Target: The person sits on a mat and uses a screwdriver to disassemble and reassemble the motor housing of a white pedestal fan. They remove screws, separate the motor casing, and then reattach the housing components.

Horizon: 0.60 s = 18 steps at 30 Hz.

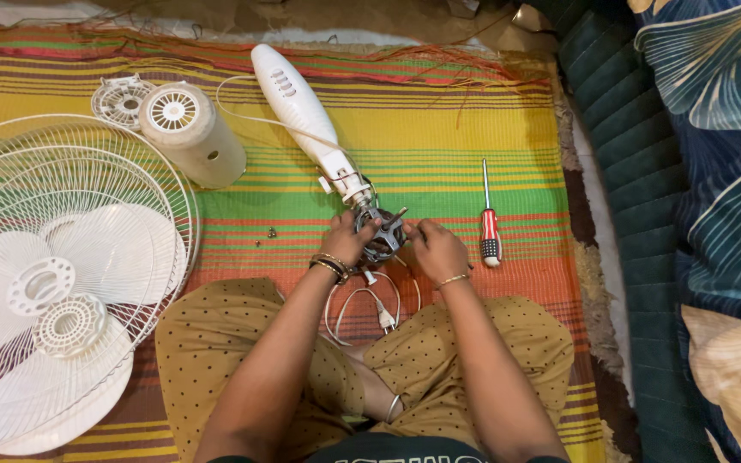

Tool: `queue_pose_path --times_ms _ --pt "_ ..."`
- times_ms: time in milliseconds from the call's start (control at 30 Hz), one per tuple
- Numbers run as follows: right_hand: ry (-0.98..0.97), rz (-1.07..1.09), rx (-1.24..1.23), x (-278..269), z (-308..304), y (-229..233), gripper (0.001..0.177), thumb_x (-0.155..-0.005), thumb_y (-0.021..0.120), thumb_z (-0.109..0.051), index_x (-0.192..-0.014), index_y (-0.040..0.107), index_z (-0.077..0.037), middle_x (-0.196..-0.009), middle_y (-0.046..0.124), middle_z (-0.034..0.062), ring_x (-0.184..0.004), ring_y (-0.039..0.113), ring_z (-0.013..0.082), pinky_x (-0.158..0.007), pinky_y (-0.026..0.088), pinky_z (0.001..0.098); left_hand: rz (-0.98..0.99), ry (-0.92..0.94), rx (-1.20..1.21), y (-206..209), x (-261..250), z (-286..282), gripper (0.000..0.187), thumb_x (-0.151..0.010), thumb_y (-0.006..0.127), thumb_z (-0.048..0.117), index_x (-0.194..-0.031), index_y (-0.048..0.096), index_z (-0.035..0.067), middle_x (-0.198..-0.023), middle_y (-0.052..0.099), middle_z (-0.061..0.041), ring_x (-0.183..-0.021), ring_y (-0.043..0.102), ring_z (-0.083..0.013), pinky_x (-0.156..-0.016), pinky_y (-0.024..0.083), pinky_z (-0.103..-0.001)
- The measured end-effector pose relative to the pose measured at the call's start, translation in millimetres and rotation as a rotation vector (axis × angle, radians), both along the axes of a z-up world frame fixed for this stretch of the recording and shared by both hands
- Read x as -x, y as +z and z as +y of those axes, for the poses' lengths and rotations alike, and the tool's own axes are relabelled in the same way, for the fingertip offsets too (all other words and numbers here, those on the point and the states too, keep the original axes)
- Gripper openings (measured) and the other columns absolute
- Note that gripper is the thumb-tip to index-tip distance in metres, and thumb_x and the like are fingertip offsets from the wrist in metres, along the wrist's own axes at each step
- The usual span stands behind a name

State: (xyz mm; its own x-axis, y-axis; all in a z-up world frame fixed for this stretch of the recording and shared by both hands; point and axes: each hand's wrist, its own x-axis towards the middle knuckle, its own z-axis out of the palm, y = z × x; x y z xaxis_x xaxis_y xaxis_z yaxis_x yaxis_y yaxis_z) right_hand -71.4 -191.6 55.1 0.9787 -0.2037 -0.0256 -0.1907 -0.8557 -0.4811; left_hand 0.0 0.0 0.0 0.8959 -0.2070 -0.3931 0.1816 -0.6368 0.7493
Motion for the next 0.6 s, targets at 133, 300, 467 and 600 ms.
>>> queue_pose_path --times_ms 133,300,467,600 --pt "0.242 -0.313 -0.114 8.3 -7.7 0.9 0.013 -0.092 0.065 -0.025 -0.097 0.069 -0.013 -0.099 0.072 0.0083 -0.084 0.070 0.0337 -0.066 0.054 0.0437 -0.020 -0.003 0.001 0.1 1.8 1.2 0.079 -0.087 0.059 0.066 -0.135 0.053 0.004 -0.132 0.052 -0.028 -0.122 0.057 -0.0452 -0.103 0.046 -0.050" --pt "0.099 -0.224 -0.016 2.2 -3.4 -14.2 0.013 -0.092 0.070 -0.024 -0.093 0.065 -0.012 -0.093 0.072 0.0078 -0.081 0.070 0.0337 -0.065 0.053 0.0460 -0.040 0.007 -0.006 -0.4 1.7 -0.9 0.079 -0.087 0.059 0.066 -0.141 0.050 0.008 -0.133 0.051 -0.029 -0.121 0.056 -0.0481 -0.103 0.046 -0.051" --pt "0.061 -0.185 0.079 -2.7 -1.2 -25.0 0.030 -0.094 0.069 -0.038 -0.090 0.063 -0.009 -0.089 0.071 0.0104 -0.076 0.069 0.0358 -0.062 0.053 0.0480 -0.068 0.014 -0.012 -8.8 2.0 -0.6 0.079 -0.087 0.060 0.067 -0.139 0.052 0.008 -0.133 0.052 -0.029 -0.122 0.055 -0.0488 -0.103 0.045 -0.052" --pt "0.036 -0.138 0.198 -5.8 5.1 -22.6 0.038 -0.099 0.063 -0.047 -0.087 0.066 -0.011 -0.088 0.071 0.0119 -0.077 0.069 0.0367 -0.063 0.053 0.0486 -0.101 0.021 0.037 -16.1 0.2 -0.2 0.079 -0.087 0.061 0.066 -0.139 0.052 0.007 -0.132 0.052 -0.030 -0.121 0.056 -0.0481 -0.103 0.046 -0.051"
